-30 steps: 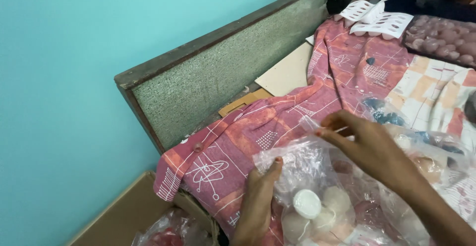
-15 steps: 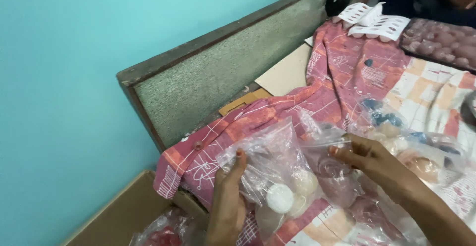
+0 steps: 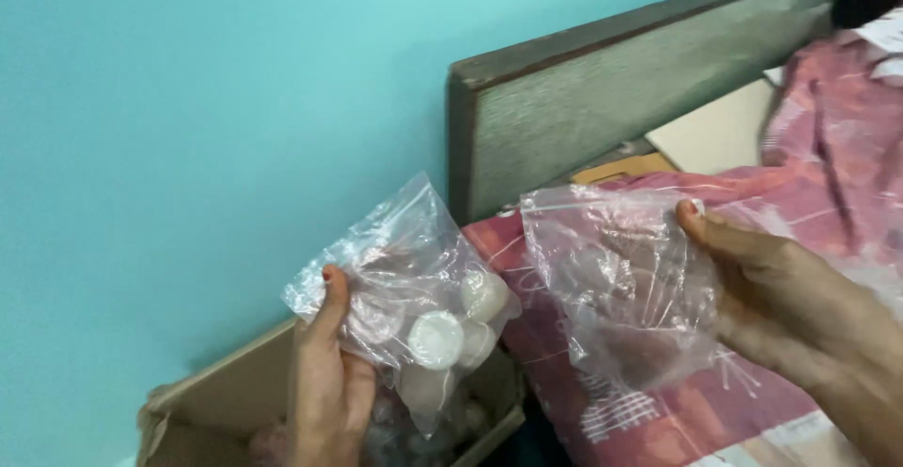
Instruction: Sorting and placing small decorative items or candle supplies into plastic bags.
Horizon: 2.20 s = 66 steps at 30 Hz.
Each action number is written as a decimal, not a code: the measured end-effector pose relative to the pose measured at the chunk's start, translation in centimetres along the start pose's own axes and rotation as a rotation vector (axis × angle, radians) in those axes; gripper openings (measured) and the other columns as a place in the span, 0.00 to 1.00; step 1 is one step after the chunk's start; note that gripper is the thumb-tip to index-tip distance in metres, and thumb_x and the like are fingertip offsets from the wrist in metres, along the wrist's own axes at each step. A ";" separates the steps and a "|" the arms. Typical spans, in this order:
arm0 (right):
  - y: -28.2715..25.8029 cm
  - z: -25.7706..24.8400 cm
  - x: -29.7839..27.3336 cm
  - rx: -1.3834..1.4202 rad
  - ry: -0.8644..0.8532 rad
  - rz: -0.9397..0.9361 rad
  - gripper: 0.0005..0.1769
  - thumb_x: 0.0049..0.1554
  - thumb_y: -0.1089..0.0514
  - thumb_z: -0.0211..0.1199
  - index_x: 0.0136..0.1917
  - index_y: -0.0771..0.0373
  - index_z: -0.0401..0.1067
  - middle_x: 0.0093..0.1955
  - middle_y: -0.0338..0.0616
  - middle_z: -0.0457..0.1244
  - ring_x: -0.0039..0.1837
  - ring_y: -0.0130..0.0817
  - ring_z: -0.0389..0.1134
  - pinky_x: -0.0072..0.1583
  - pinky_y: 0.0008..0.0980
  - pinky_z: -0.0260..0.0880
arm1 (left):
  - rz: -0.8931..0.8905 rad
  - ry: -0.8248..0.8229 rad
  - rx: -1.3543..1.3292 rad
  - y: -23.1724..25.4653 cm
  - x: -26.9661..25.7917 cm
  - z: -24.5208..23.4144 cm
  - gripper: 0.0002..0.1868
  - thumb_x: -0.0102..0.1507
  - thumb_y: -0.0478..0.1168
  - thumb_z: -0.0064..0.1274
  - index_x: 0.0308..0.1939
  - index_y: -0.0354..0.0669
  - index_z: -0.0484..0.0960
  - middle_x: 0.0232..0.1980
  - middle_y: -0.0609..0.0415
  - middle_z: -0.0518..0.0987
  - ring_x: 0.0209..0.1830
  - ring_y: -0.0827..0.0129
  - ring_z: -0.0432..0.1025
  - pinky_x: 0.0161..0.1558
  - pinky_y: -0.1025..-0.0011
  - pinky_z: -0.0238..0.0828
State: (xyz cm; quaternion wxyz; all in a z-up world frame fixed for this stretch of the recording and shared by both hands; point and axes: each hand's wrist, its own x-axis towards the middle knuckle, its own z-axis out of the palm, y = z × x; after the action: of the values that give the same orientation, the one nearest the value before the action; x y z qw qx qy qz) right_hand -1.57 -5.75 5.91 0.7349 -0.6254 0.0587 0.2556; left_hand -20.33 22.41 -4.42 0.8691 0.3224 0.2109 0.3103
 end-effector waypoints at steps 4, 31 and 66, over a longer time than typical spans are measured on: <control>2.7 9.3 1.0 -0.051 -0.209 0.036 0.12 0.67 0.52 0.54 0.57 0.60 0.69 0.53 0.38 0.66 0.56 0.31 0.68 0.65 0.43 0.69 | 0.044 0.231 0.036 4.5 -1.3 -6.4 0.25 0.69 0.50 0.44 0.59 0.31 0.75 0.53 0.45 0.82 0.53 0.61 0.78 0.56 0.59 0.75; 28.1 20.3 4.7 -0.622 -0.916 0.138 0.37 0.57 0.43 0.59 0.77 0.52 0.62 0.78 0.40 0.58 0.77 0.36 0.59 0.73 0.40 0.60 | -0.244 0.646 0.111 -2.5 -1.7 -25.1 0.27 0.61 0.49 0.59 0.54 0.30 0.80 0.47 0.37 0.86 0.45 0.53 0.82 0.48 0.55 0.80; 40.8 19.8 7.2 -0.789 -0.820 0.087 0.35 0.61 0.45 0.62 0.75 0.61 0.59 0.72 0.48 0.61 0.72 0.36 0.64 0.71 0.39 0.66 | -0.298 0.794 0.235 -0.2 -4.2 -27.8 0.31 0.65 0.64 0.40 0.46 0.39 0.82 0.38 0.48 0.86 0.32 0.67 0.81 0.34 0.65 0.82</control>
State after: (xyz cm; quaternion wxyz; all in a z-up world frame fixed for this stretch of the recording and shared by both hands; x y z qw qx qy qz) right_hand -18.29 18.75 -29.12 0.3969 -0.6990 -0.3056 0.5103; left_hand -38.98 31.41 -23.42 0.7134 0.2409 0.6066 0.2551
